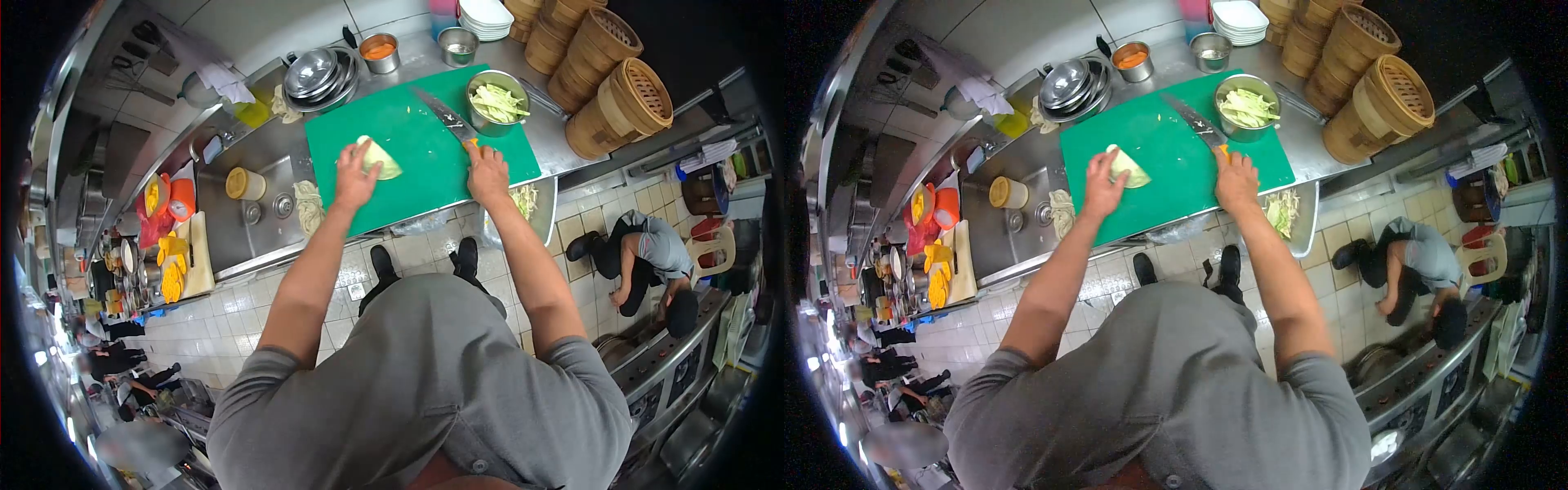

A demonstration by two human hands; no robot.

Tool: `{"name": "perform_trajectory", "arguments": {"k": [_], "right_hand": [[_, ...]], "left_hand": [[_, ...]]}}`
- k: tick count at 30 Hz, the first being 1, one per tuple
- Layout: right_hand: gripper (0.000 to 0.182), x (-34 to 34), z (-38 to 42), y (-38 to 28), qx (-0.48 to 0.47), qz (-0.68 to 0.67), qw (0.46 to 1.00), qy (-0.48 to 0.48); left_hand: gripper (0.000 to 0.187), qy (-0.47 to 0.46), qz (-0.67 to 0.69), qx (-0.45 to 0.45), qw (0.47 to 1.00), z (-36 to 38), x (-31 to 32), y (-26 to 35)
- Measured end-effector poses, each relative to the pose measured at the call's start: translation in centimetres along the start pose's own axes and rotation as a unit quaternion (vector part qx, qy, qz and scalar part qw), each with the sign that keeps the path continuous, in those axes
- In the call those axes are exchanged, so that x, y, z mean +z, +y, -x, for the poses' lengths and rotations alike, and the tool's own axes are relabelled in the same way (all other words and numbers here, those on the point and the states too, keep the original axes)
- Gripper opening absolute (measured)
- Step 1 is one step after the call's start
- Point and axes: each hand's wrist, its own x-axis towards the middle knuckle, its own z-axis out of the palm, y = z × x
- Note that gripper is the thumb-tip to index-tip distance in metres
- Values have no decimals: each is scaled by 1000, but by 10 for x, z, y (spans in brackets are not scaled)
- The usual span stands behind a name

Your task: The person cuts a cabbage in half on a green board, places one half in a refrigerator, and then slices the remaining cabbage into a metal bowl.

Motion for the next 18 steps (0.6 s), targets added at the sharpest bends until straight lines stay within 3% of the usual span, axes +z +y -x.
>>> {"name": "perform_trajectory", "arguments": {"k": [3, 5, 11, 14, 15, 17, 18], "right_hand": [[63, 5, 3, -18, 61, -108, 988, -92], [64, 12, 20, -19, 61, -175, 980, -75], [49, 18, 49, -21, 12, -324, 943, -76], [49, 8, 50, -29, 30, -326, 931, -162], [43, 35, 54, -19, -20, -347, 932, -106], [36, 16, 62, -27, 45, -324, 928, -178], [31, 15, 66, -26, 33, -294, 938, -181]], "left_hand": [[63, -16, -24, 9, 1000, 6, 13, 41], [62, 0, -27, 37, 999, 9, 26, 47], [51, 14, 223, -26, 974, -23, 57, 26], [45, 14, 131, 52, 990, -44, 58, 25], [44, 7, 120, 54, 991, -47, 57, 26], [44, -8, 98, 58, 994, -51, 57, 27], [44, 0, 97, 66, 993, -50, 59, 27]]}}
